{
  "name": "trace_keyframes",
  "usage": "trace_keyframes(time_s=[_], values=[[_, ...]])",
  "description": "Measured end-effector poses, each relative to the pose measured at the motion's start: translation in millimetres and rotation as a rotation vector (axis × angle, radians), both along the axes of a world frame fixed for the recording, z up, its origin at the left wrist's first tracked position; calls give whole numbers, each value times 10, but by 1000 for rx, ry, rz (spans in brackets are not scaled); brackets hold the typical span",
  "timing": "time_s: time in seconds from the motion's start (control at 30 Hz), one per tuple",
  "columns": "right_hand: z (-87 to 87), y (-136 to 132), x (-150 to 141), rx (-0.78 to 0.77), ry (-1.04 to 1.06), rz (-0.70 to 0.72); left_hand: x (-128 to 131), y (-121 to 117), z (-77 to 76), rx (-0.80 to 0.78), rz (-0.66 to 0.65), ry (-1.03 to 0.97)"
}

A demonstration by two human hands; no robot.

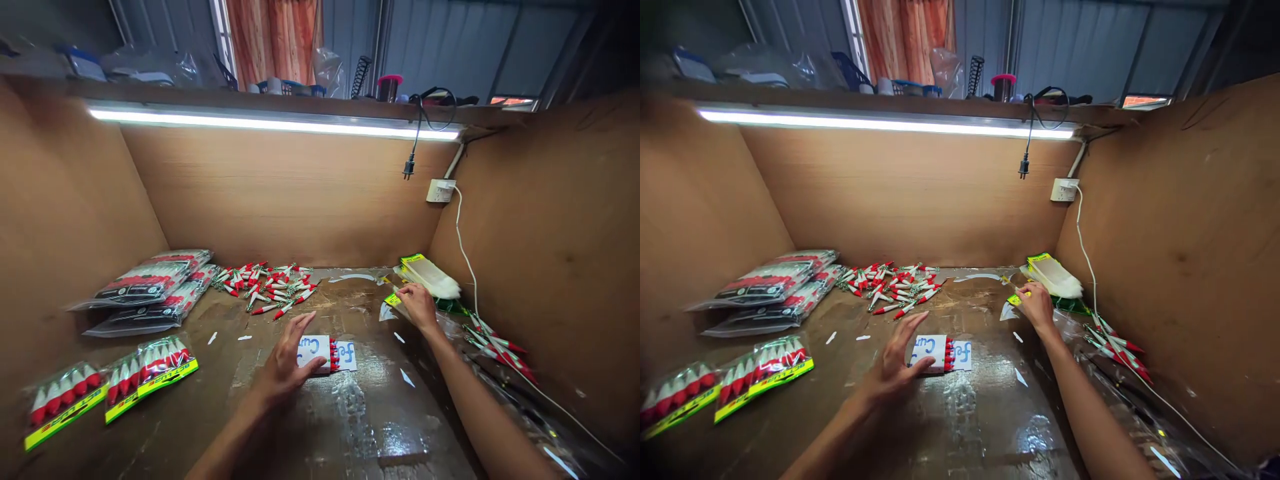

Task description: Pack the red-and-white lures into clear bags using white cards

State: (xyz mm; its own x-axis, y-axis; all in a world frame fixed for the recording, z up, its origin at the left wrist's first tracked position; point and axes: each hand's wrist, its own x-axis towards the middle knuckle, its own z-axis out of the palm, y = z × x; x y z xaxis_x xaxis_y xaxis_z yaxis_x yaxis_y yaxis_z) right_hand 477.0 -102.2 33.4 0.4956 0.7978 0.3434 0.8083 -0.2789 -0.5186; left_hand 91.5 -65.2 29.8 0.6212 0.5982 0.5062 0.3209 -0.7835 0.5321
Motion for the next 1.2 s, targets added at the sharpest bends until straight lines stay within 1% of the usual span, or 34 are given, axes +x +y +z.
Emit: trace_keyframes(time_s=[0.07,0.13,0.17,0.2,0.23,0.27,0.3,0.33,0.37,0.47,0.5,0.57,0.67,0.77,0.83,0.87,0.97,1.0,1.03,1.07,1.13,1.2], values=[[114,-38,-231,22,32,177,133,-108,91,37,38,-59],[171,-91,-549,-11,76,398,273,-177,170,58,60,-110],[185,-124,-715,-37,105,514,335,-189,198,41,43,-123],[196,-158,-865,-66,149,652,384,-186,214,-21,9,-130],[209,-192,-986,-83,221,797,417,-168,219,-125,-31,-133],[227,-220,-1068,-76,292,884,432,-140,214,-244,-59,-137],[248,-241,-1105,-50,367,933,430,-105,201,-360,-65,-147],[270,-252,-1100,-20,439,940,413,-67,183,-450,-48,-163],[289,-251,-1063,4,508,915,385,-30,165,-506,-16,-187],[278,-190,-896,-7,762,850,277,54,124,-530,64,-260],[245,-156,-865,-8,850,831,246,71,116,-535,71,-275],[147,-80,-874,39,983,771,206,95,98,-542,70,-292],[-18,15,-1004,103,1054,713,183,138,34,-559,68,-309],[-130,53,-1128,90,1095,727,160,214,-67,-589,85,-321],[-152,36,-1173,113,1070,697,121,280,-120,-592,95,-320],[-144,13,-1188,169,1008,635,92,313,-134,-584,97,-318],[-62,-92,-1249,426,686,376,-18,390,-122,-534,110,-324],[-29,-126,-1284,465,604,350,-56,403,-105,-497,115,-319],[-1,-149,-1330,460,561,372,-93,410,-86,-447,119,-305],[21,-154,-1386,418,559,430,-128,412,-68,-386,120,-279],[42,-103,-1512,266,658,570,-198,415,-32,-243,122,-193],[51,23,-1633,82,804,682,-285,444,12,-123,129,-94]])
